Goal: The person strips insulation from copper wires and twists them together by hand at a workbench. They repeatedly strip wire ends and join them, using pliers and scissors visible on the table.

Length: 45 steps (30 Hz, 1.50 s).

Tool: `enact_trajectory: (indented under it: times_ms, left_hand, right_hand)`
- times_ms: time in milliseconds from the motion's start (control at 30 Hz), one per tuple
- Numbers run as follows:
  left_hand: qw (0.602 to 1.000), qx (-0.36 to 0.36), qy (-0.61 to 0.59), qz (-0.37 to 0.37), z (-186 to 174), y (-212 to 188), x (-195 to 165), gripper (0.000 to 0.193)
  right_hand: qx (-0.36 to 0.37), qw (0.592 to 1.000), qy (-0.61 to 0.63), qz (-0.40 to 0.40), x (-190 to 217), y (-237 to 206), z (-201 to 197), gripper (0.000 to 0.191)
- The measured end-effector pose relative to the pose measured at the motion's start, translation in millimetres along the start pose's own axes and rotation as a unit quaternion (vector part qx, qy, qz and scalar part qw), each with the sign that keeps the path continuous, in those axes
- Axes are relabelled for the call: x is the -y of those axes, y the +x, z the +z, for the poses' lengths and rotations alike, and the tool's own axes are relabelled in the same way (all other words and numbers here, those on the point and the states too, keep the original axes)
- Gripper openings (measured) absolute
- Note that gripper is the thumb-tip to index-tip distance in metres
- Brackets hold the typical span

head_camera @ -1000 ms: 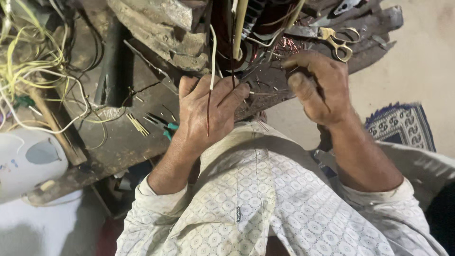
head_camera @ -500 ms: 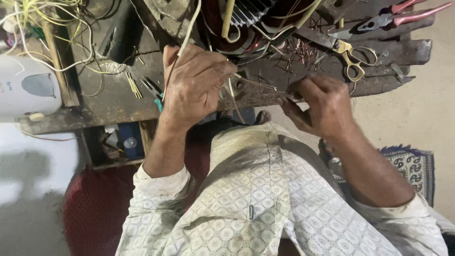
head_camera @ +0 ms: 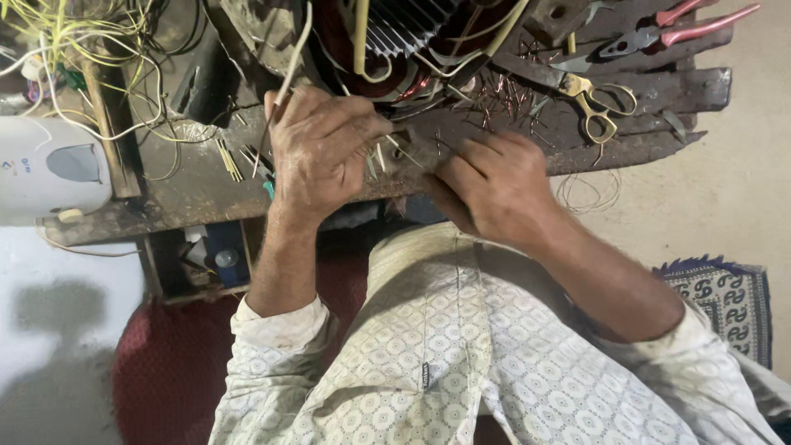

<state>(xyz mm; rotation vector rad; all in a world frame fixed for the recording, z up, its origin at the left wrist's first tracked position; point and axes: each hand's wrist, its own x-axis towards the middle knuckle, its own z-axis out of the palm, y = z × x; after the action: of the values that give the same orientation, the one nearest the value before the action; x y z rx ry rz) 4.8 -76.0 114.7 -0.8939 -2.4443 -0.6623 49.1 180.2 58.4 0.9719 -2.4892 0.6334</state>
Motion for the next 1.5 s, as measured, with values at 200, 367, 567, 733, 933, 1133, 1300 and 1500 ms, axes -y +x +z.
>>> enact_trajectory:
  times_ms: [200, 367, 567, 733, 933, 1133, 1300, 1500]
  left_hand:
    - [0.999, 0.01, -0.04, -0.027, -4.1, -7.2, 3.2, 0.023]
    - [1.0, 0.006, -0.028, 0.0, 1.2, -5.4, 8.0, 0.016]
    - [0.999, -0.01, -0.028, 0.012, 5.9, -10.0, 11.7, 0.026]
    - [0.999, 0.012, -0.037, 0.01, -1.5, -12.6, 11.6, 0.02]
    - [0.999, 0.037, -0.019, 0.009, -3.6, -8.3, 8.6, 0.022]
    - [0.999, 0.031, -0.023, 0.012, -1.8, -12.0, 8.8, 0.018]
    - [0.998, 0.041, -0.001, 0.039, -3.9, -17.0, 18.9, 0.025]
    - [0.996, 0.057, -0.007, 0.068, -2.6, -18.4, 26.8, 0.024]
  right_hand:
    - [0.105, 0.866, 0.345, 0.346, -7.9, -23.1, 21.2, 0.016]
    - [-0.036, 0.598, 0.73, 0.329, 24.6, 22.2, 64.3, 0.023]
    - [-0.104, 0.533, 0.743, 0.392, 33.0, -15.9, 45.0, 0.019]
    - [-0.105, 0.875, 0.364, 0.303, 14.1, -11.0, 5.1, 0.023]
    - [0.021, 0.993, -0.113, 0.005, 13.5, 44.1, 4.9, 0.029]
    - [0.012, 0.998, -0.055, -0.004, 22.4, -2.2, -11.9, 0.023]
    - [0.054, 0.956, 0.167, 0.237, 9.3, -11.1, -36.7, 0.016]
    - [0.09, 0.683, 0.567, 0.452, 15.6, 36.9, -33.1, 0.014]
